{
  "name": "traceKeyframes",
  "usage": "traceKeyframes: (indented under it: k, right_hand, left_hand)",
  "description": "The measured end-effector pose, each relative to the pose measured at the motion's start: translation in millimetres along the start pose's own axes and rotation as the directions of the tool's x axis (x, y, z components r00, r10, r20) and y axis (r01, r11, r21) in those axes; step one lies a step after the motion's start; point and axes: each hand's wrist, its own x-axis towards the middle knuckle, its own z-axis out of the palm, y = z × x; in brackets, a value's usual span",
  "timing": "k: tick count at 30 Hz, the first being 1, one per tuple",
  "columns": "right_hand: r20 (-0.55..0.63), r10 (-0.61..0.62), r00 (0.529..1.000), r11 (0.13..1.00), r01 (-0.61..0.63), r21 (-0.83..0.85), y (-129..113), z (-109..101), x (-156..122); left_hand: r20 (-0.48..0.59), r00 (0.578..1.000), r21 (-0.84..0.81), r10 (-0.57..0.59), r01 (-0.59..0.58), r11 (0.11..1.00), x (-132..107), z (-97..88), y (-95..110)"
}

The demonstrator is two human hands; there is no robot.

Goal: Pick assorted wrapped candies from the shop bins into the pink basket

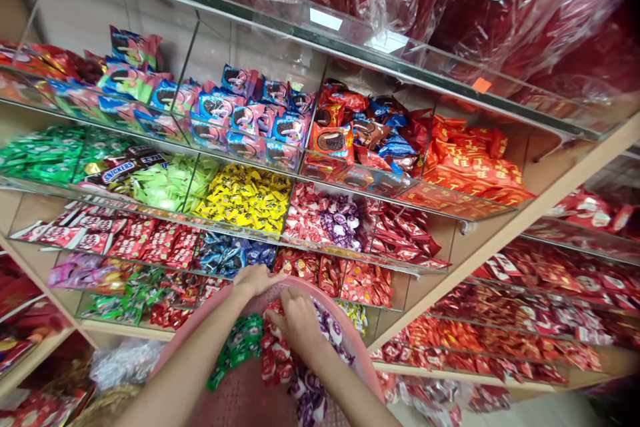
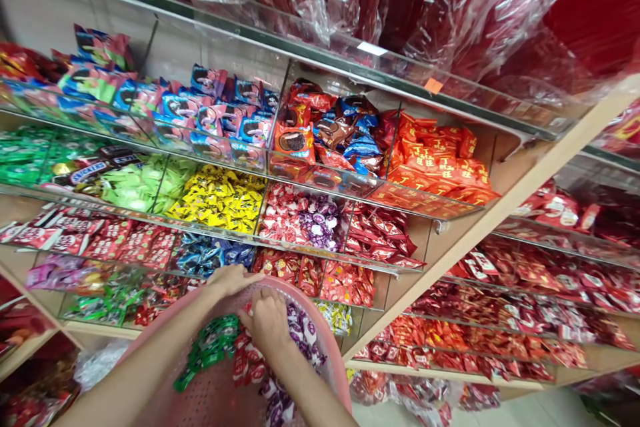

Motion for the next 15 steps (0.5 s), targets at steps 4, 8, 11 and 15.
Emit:
traceKeyframes:
  k: [4,8,11,15]
  right_hand:
    - [-0.214,-0.087,0.973,0.992,0.103,0.067,4.9,-62.8,26.2]
    - [-0.312,-0.083,0.946,0.996,0.088,0.000,32.3,-119.4,69.6]
    - [-0.314,0.001,0.949,0.993,-0.038,-0.111,60.7,-139.4,103.1]
    - [-0.291,0.058,0.955,0.945,-0.146,-0.292,86.2,-138.7,136.8]
  left_hand:
    - [0.006,1.000,0.015,0.014,-0.015,1.000,1.7,0.5,0.0]
    - [-0.001,1.000,0.004,0.004,-0.004,1.000,-0.8,-1.7,0.9]
    - [0.001,1.000,-0.002,0.002,-0.002,1.000,-3.2,-3.7,1.8]
    - [-0.008,1.000,-0.010,-0.008,0.008,1.000,-4.6,-4.2,2.4]
